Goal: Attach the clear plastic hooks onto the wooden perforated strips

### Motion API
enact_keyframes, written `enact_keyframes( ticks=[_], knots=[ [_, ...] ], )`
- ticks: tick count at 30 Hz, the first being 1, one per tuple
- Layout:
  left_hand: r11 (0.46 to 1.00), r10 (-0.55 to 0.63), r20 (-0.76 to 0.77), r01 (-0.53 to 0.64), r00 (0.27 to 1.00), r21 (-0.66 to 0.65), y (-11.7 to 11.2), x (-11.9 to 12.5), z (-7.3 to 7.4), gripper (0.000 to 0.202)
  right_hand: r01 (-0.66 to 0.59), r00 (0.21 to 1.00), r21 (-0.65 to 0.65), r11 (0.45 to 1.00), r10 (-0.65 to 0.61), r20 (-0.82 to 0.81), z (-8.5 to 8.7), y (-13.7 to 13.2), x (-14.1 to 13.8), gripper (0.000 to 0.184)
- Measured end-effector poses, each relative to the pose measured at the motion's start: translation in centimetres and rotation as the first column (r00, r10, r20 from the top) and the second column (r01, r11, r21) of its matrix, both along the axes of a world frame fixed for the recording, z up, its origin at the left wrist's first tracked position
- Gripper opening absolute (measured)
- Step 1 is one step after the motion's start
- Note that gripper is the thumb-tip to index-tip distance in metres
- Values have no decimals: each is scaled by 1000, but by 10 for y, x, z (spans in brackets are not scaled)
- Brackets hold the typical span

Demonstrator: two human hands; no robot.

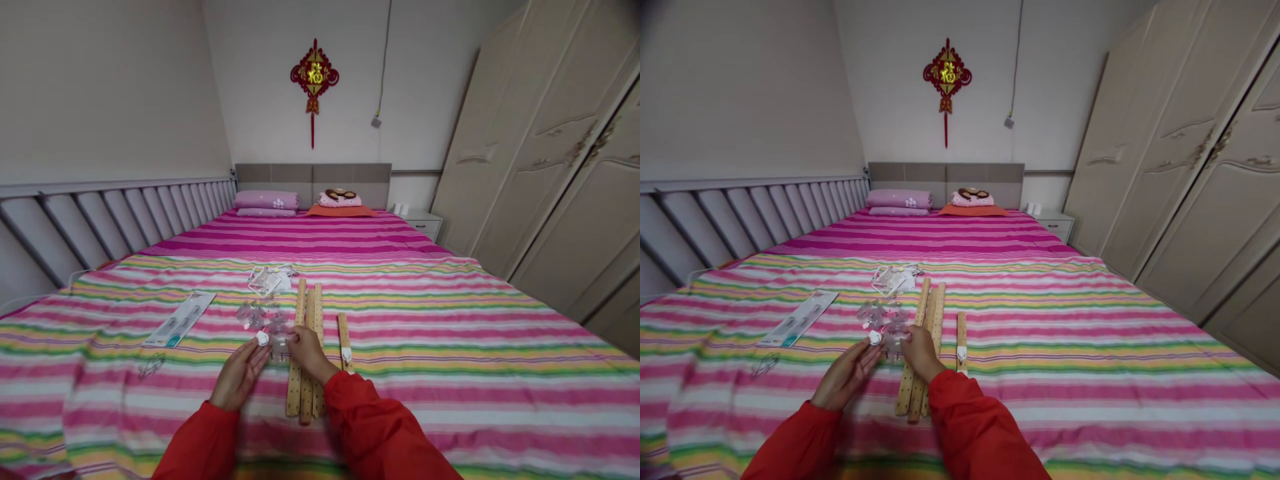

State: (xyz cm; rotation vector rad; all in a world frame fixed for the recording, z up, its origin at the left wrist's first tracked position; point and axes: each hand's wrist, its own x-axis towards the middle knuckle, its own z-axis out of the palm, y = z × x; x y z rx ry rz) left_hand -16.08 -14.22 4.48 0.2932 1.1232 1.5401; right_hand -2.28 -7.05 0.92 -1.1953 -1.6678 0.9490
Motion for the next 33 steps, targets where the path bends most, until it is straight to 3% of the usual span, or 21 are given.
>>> enact_keyframes(
  ticks=[4,8,13,18,22,25,30,33],
  knots=[
    [1000,-17,125,20,992,-19,-4,11,13,15,-73,982,-56,996,62,-177,10,-13,7,17],
    [1000,-15,259,21,966,-19,-5,31,20,18,-193,892,-172,966,99,-441,29,-29,16,16],
    [997,-83,347,77,934,31,-6,70,15,11,-174,789,-300,938,-50,-612,41,-39,30,33],
    [986,-155,318,130,935,101,-10,101,10,11,-109,717,-351,930,-171,-676,45,-43,49,29],
    [978,-195,177,177,965,112,-14,111,5,10,-118,696,-359,926,-181,-695,48,-44,69,20],
    [959,-244,-27,245,969,143,-14,112,0,23,-142,705,-353,925,-156,-692,48,-44,83,18],
    [933,-267,-431,343,862,108,-10,111,-2,40,-191,732,-362,912,-114,-672,45,-42,102,20],
    [922,-293,-516,380,805,70,-7,113,1,40,-195,757,-355,914,-90,-648,42,-40,113,19]
  ],
)
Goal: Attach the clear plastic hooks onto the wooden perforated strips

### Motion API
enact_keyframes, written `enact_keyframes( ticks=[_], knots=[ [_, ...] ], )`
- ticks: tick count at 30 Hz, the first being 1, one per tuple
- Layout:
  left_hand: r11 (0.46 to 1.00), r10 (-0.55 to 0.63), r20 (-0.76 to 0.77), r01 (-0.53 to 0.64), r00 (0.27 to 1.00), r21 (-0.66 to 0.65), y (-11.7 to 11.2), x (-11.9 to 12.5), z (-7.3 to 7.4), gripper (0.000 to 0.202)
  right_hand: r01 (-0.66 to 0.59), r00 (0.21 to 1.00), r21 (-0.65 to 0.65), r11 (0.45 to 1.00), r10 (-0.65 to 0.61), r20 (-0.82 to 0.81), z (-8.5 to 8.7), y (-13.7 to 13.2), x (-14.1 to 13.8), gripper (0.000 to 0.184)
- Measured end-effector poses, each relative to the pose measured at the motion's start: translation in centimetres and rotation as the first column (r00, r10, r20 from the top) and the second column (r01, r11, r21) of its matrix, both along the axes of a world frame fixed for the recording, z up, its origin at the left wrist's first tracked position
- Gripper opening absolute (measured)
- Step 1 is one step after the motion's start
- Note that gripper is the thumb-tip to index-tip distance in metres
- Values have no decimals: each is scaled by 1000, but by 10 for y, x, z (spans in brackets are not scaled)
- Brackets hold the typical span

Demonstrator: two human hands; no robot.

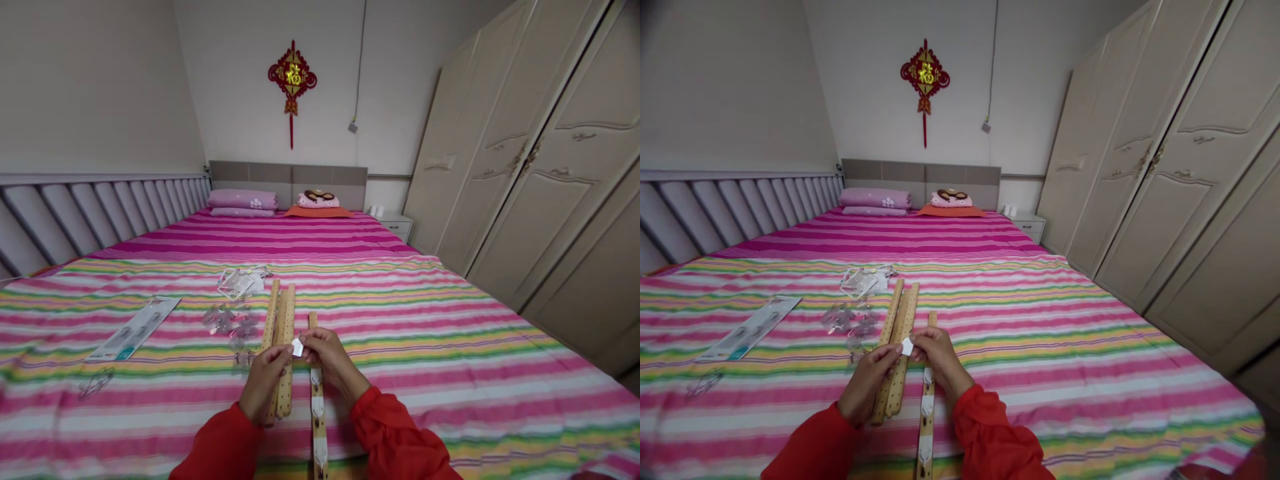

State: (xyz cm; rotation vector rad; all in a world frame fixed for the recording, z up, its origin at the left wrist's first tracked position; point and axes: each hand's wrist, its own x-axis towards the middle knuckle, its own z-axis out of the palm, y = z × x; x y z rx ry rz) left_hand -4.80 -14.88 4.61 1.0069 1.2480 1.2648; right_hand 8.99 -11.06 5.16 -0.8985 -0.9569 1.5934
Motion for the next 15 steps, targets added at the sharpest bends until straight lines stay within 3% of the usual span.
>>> enact_keyframes(
  ticks=[7,12,15],
  knots=[
    [994,-9,173,27,985,-104,2,17,6,46,-3,1000,38,999,4,-24,-4,0,14,42],
    [992,106,244,-85,964,-92,8,19,4,38,-2,1000,75,997,1,16,-14,-4,14,32],
    [988,127,370,-84,920,-130,10,19,7,28,45,999,55,997,-44,-20,-19,-6,12,33]
  ],
)
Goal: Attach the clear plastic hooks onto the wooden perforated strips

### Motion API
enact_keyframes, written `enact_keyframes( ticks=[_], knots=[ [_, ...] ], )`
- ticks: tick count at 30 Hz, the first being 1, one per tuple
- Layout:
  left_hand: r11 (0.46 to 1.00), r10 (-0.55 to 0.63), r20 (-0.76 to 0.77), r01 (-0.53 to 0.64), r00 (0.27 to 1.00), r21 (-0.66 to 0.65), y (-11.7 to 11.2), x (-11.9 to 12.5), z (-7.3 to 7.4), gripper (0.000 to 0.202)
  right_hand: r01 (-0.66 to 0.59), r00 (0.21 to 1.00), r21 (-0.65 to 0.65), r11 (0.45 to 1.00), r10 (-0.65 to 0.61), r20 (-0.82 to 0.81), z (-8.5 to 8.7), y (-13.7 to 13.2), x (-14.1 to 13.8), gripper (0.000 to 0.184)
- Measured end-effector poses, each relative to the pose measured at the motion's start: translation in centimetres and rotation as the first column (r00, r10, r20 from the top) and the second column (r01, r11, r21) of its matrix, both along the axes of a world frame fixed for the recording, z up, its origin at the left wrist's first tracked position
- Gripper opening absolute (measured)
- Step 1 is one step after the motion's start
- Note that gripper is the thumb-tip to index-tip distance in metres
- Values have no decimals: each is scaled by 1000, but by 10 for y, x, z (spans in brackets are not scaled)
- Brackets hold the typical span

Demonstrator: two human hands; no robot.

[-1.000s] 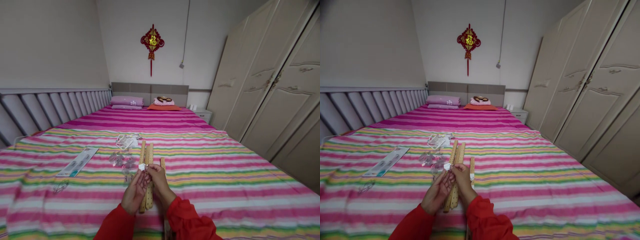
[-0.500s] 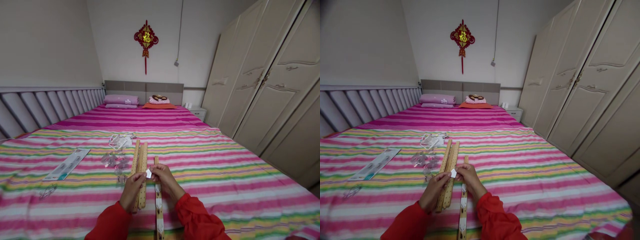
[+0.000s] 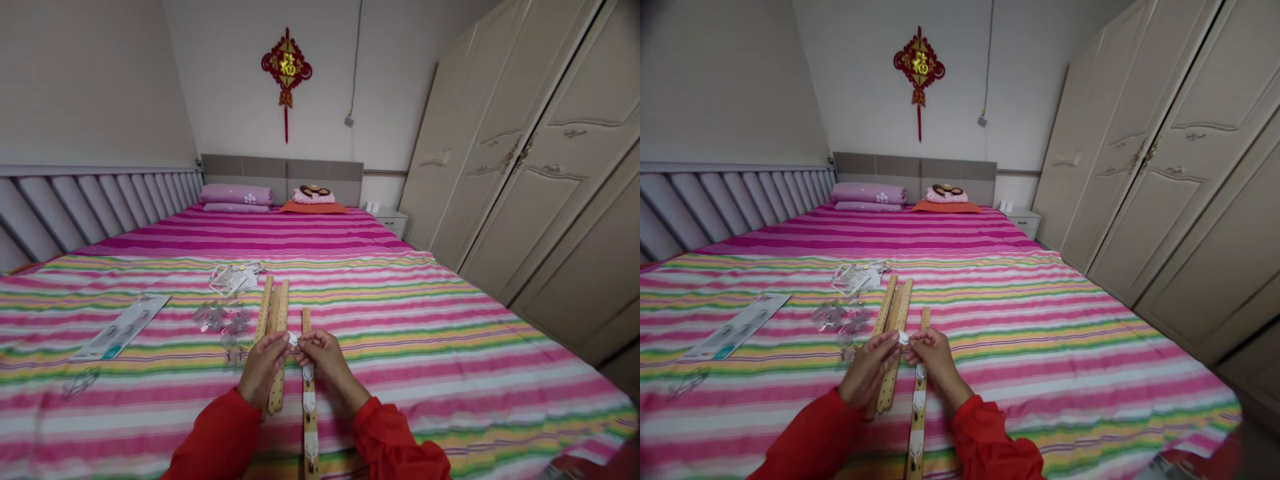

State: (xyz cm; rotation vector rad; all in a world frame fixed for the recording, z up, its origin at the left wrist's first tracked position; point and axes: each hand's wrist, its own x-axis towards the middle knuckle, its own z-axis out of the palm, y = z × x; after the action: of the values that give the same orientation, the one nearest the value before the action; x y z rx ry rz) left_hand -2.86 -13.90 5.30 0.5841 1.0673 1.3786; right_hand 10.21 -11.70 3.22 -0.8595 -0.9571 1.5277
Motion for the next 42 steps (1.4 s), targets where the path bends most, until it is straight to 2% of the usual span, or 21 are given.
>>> enact_keyframes(
  ticks=[4,11,14,17,22,25,32,37,42],
  knots=[
    [998,-34,60,36,998,-42,0,4,2,23,109,993,-41,993,-111,-46,-3,-3,-3,35],
    [998,-40,-10,40,999,-41,15,5,-1,25,85,995,19,996,-86,52,-1,-3,3,39],
    [993,-121,-95,119,988,-24,27,5,0,28,158,982,54,986,-162,94,1,5,11,36],
    [980,-200,-171,201,965,-13,41,8,5,29,148,983,60,987,-153,105,2,18,17,34],
    [983,-183,-159,185,970,-2,66,15,7,33,141,987,1,990,-141,79,0,41,19,29],
    [991,-132,-164,134,978,4,77,18,-2,32,161,986,-45,986,-158,55,-6,53,18,25],
    [994,-108,-334,94,936,-57,91,21,-36,29,184,981,-102,978,-176,79,-32,66,16,20],
    [993,-116,-429,90,896,-79,98,24,-46,18,206,975,-113,972,-195,106,-47,69,14,15],
    [994,-105,-538,80,836,-69,104,27,-53,10,241,966,-112,964,-226,128,-52,72,13,11]
  ],
)
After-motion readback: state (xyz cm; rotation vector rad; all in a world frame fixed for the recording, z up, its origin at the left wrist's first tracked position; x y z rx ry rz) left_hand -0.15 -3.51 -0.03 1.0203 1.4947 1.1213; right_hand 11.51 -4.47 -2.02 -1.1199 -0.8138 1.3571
